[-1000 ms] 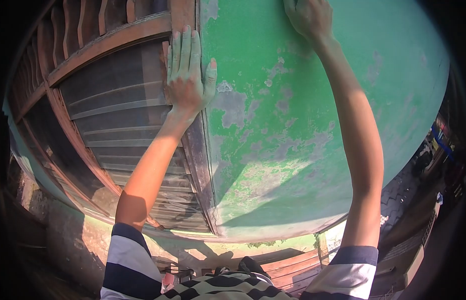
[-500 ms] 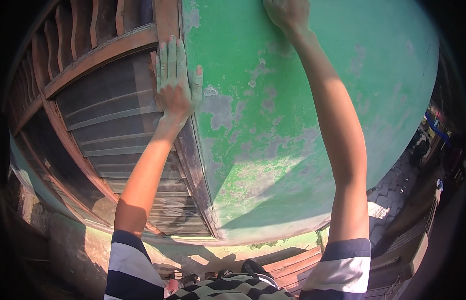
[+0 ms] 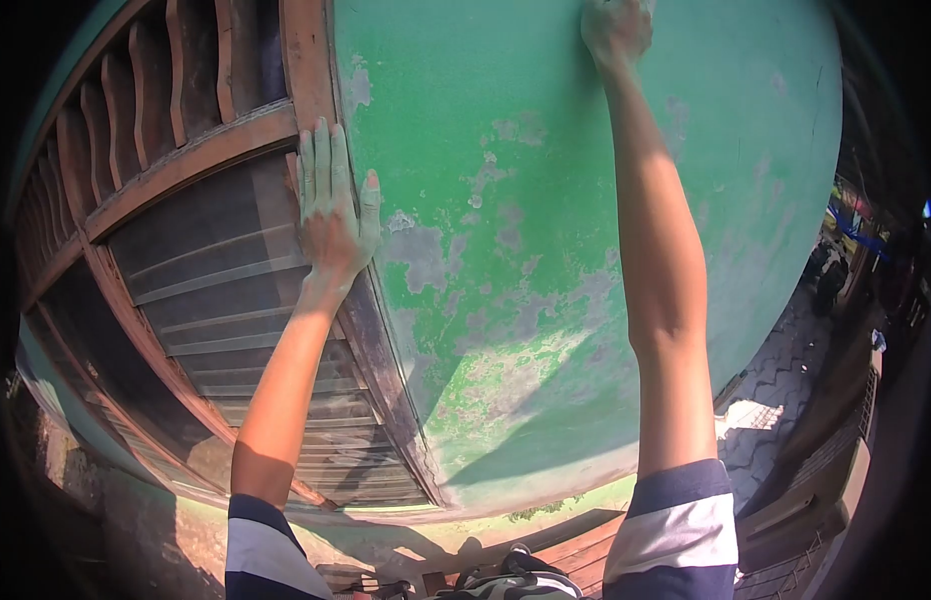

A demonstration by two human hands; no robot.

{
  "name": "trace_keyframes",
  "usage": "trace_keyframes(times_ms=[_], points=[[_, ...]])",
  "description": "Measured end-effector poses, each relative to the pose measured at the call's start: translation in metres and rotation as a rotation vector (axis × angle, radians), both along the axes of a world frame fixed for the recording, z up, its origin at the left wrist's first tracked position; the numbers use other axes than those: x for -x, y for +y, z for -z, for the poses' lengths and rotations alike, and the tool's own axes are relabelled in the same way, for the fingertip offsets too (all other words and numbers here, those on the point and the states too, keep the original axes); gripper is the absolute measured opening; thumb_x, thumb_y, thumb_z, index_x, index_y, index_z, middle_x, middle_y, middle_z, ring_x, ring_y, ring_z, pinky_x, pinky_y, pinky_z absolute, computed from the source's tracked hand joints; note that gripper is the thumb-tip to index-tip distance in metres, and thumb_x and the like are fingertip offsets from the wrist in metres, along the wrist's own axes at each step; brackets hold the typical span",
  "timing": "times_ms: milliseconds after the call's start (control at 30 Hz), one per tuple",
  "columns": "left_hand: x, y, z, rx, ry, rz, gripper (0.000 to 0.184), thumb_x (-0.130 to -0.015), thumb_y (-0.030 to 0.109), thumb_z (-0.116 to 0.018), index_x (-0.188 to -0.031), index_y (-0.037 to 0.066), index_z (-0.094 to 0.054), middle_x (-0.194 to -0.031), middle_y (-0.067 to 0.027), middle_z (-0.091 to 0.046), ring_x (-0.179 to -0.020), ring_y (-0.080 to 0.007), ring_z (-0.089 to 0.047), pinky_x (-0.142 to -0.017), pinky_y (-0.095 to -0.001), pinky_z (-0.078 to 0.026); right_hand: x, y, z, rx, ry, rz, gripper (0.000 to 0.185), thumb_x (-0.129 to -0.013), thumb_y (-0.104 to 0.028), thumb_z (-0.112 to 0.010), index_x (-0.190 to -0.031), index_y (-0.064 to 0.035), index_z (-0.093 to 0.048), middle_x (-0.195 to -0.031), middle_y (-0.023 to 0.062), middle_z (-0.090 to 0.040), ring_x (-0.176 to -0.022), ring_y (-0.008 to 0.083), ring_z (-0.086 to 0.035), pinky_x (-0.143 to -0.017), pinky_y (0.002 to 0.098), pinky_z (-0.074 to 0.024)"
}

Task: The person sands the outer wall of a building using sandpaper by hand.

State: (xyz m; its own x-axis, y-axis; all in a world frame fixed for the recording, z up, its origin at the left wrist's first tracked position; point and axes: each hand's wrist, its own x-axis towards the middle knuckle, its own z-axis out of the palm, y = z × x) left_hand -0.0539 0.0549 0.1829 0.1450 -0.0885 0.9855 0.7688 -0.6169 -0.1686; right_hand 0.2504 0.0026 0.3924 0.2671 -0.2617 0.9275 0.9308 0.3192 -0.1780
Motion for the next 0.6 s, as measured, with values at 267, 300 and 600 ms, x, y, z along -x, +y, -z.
trace_keyframes(times_ms=[267,300,600], points=[[-0.040,-0.005,0.000,0.005,-0.185,-0.116,0.071,-0.103,0.036,-0.047,-0.154,-0.009,-0.027,-0.161,-0.0259,-0.029,-0.150,-0.0406,-0.025,-0.122,-0.0501,-0.021,0.134,0.040,0.044,-0.050,-0.543,-0.078,0.037,-0.101,-0.019,-0.051,-0.132,-0.0008,-0.062,-0.139,0.0189,-0.060,-0.133,0.0393,-0.051,-0.113,0.0482,-0.0388],[-0.041,-0.008,-0.001,0.009,-0.187,-0.106,0.071,-0.103,0.036,-0.047,-0.154,-0.009,-0.027,-0.161,-0.0259,-0.029,-0.150,-0.0406,-0.025,-0.122,-0.0501,-0.021,0.141,0.046,0.055,-0.050,-0.669,-0.108,0.036,-0.100,-0.018,-0.053,-0.129,-0.0005,-0.064,-0.137,0.0181,-0.061,-0.132,0.0390,-0.053,-0.112,0.0509,-0.0384],[-0.038,-0.007,0.000,-0.026,-0.137,-0.128,0.067,-0.104,0.032,-0.046,-0.154,-0.009,-0.028,-0.159,-0.0258,-0.031,-0.150,-0.0399,-0.026,-0.123,-0.0518,-0.017,-0.123,-0.016,0.003,-0.048,-0.243,0.069,0.040,-0.106,-0.025,-0.044,-0.136,-0.0054,-0.061,-0.142,0.0168,-0.057,-0.137,0.0303,-0.050,-0.113,0.0371,-0.0405]])
